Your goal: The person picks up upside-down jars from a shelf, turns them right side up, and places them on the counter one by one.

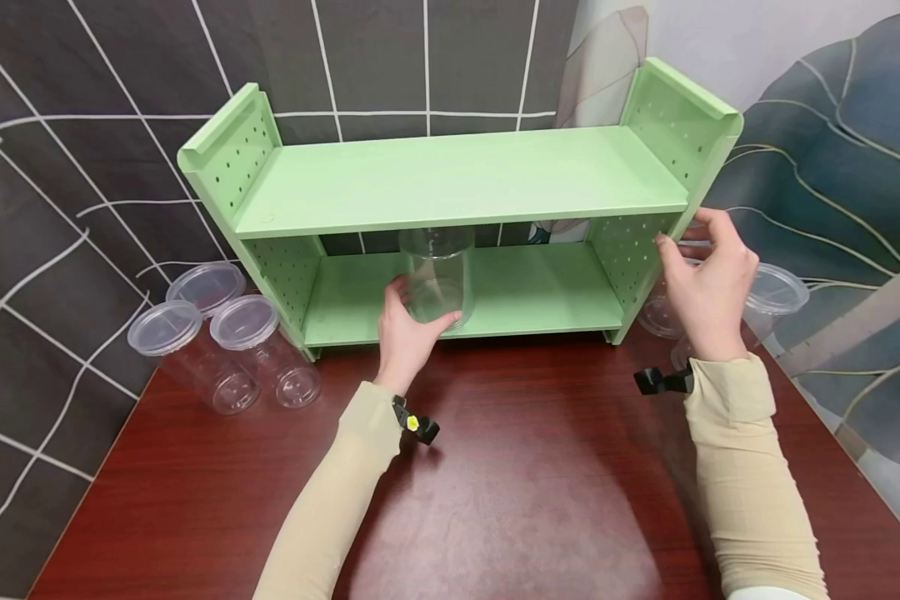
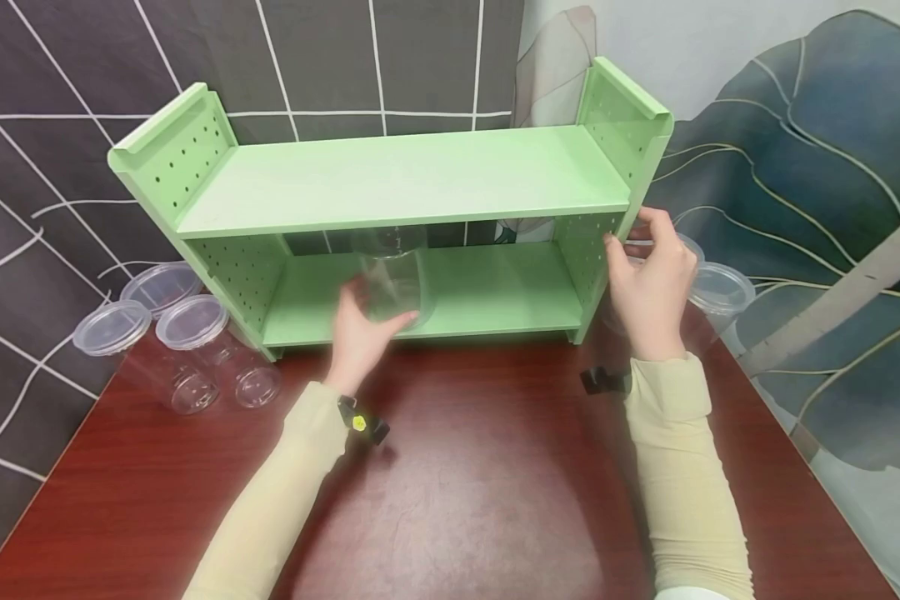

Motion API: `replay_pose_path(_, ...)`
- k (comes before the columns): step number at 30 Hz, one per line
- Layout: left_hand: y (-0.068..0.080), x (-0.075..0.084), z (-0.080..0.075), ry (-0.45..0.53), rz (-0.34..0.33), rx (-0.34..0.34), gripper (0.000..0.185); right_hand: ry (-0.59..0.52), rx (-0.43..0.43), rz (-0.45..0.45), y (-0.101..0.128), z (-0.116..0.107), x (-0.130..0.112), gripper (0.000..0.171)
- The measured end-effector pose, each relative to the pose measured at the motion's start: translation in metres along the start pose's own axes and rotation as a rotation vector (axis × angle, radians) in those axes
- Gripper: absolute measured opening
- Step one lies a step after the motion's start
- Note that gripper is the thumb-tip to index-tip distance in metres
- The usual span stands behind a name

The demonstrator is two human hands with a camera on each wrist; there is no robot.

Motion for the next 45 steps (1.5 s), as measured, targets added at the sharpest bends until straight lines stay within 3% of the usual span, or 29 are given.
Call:
replay_pose_path(9, 0.001, -0.002, -0.002, 0.014, -0.025, -0.018, 0.095, -0.002, -0.004, 0.002, 0.001, 0.002, 0.0, 0.034)
replay_pose_path(25, 0.019, -0.007, -0.011, 0.054, -0.073, -0.07, 0.095, 0.024, -0.024, 0.016, 0.002, 0.004, 0.002, 0.034)
replay_pose_path(36, 0.033, -0.002, -0.016, 0.078, 0.007, -0.11, 0.093, 0.023, -0.013, 0.011, 0.002, 0.002, 0.002, 0.033)
replay_pose_path(45, 0.046, -0.001, -0.017, 0.021, 0.033, -0.166, 0.086, 0.022, -0.017, 0.013, 0.001, 0.003, 0.003, 0.033)
Point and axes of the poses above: each hand's wrist, its own y-axis away from the middle knuckle, its own z-axis out of the palm, x = y × z, the point moved 8 cm from there along -y, towards the middle knuckle, and after that the axes turned 9 degrees about y, right-handed, at the moved point
